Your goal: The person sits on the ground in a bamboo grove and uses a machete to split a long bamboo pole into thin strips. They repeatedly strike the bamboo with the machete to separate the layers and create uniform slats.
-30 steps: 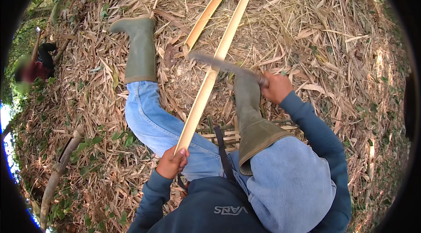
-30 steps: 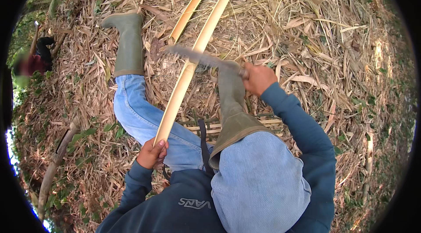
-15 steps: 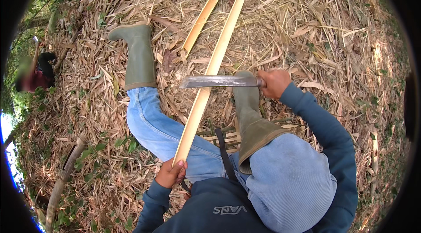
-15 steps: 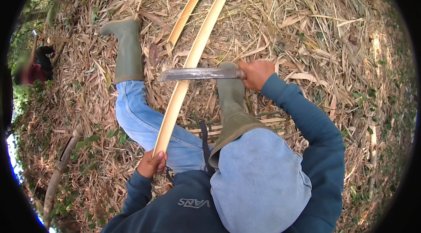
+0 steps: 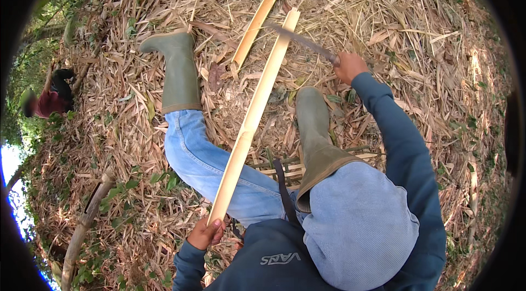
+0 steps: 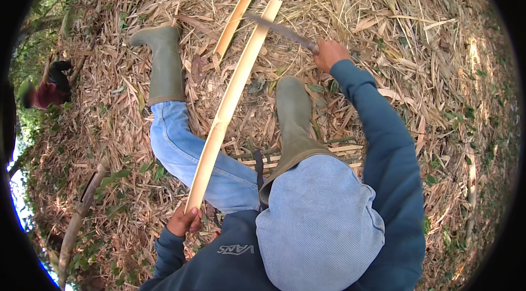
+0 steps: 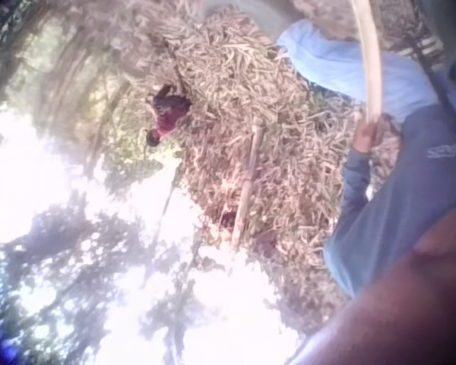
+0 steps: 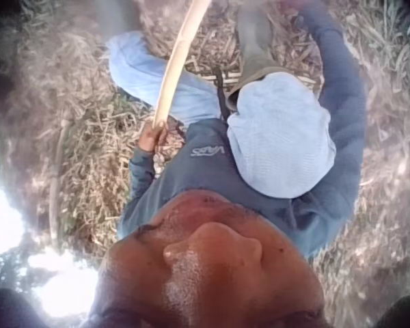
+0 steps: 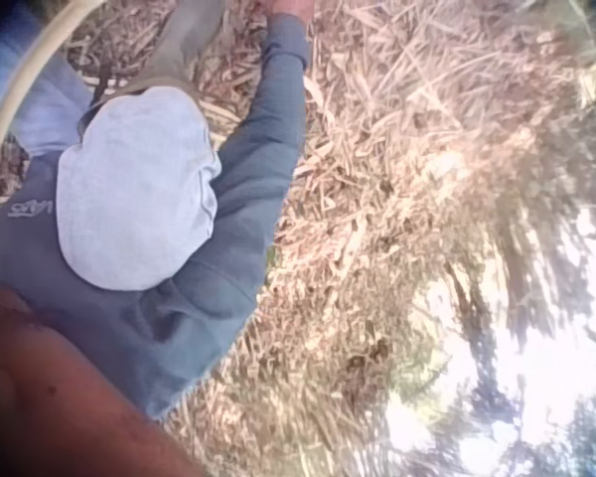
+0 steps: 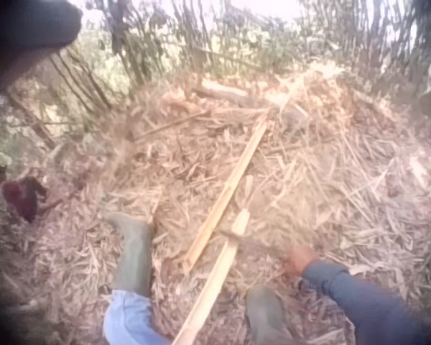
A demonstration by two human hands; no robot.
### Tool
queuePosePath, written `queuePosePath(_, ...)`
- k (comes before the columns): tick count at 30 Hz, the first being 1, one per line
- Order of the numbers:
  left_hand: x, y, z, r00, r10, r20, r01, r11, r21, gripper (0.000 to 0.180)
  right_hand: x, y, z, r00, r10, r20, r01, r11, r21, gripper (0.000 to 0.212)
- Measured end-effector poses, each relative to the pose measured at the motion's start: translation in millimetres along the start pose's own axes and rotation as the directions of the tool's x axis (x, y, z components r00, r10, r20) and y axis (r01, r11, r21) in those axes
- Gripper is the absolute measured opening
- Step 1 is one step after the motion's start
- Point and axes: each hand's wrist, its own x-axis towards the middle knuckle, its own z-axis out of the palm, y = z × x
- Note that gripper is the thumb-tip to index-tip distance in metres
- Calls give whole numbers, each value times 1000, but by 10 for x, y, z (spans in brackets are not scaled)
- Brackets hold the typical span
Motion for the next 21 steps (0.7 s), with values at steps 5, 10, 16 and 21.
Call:
queuePosePath(5,29,1,-42,999,-14,-53,17,998,53,32,248,153,77,979,201,-25,-198,976,92,27)
queuePosePath(10,95,50,108,958,213,-191,-122,909,399,31,-187,-33,-55,994,32,-104,-20,993,116,26)
queuePosePath(16,322,218,351,833,489,-257,-94,584,806,18,-1299,-578,-18,905,-400,141,398,916,49,23)
queuePosePath(21,348,144,307,819,530,-220,-125,539,833,21,-878,-124,297,964,-246,-98,254,965,71,23)
